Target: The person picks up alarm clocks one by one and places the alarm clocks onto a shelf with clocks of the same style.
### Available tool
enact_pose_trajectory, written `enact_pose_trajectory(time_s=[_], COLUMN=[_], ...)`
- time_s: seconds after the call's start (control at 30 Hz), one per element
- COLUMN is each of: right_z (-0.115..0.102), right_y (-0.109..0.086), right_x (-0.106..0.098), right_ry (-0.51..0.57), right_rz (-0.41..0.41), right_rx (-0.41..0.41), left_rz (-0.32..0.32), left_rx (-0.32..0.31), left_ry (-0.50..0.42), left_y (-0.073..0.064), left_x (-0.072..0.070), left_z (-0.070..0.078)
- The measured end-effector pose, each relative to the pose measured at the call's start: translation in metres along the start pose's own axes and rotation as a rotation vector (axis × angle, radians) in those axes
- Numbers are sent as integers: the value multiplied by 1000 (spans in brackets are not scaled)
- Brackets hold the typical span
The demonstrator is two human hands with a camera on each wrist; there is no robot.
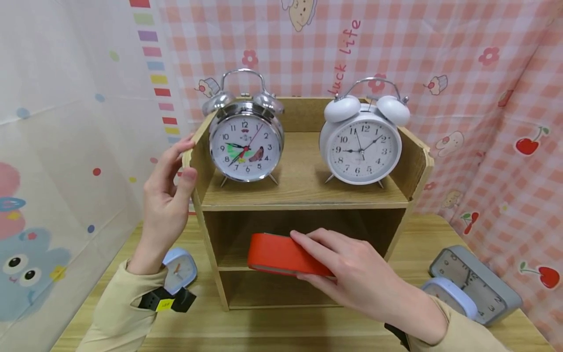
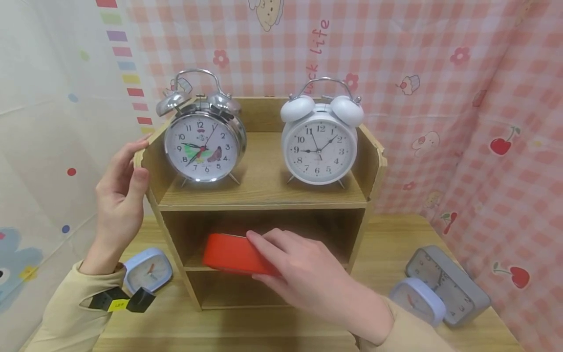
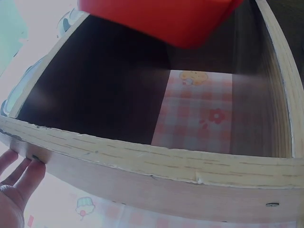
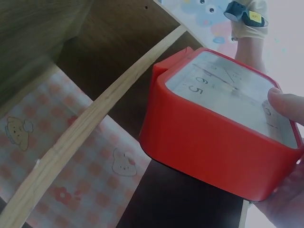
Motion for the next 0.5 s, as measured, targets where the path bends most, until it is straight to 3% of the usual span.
enact_pose_trajectory(time_s=[0.5], right_z=[4], right_y=[32], right_x=[18], right_ry=[-18], right_rz=[-60], right_rx=[-5], left_rz=[5], left_rx=[8], left_ry=[5], left_y=[0], left_x=[0], left_z=[-1])
Point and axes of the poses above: each hand's wrist, its own y-axis towards the middle knuckle, its own x-axis out of the palm, z = x × y, the point moved 1 cm from there along y, towards the middle knuckle, and after that the axes turned 8 degrees about -x, right-handed, at the moved point
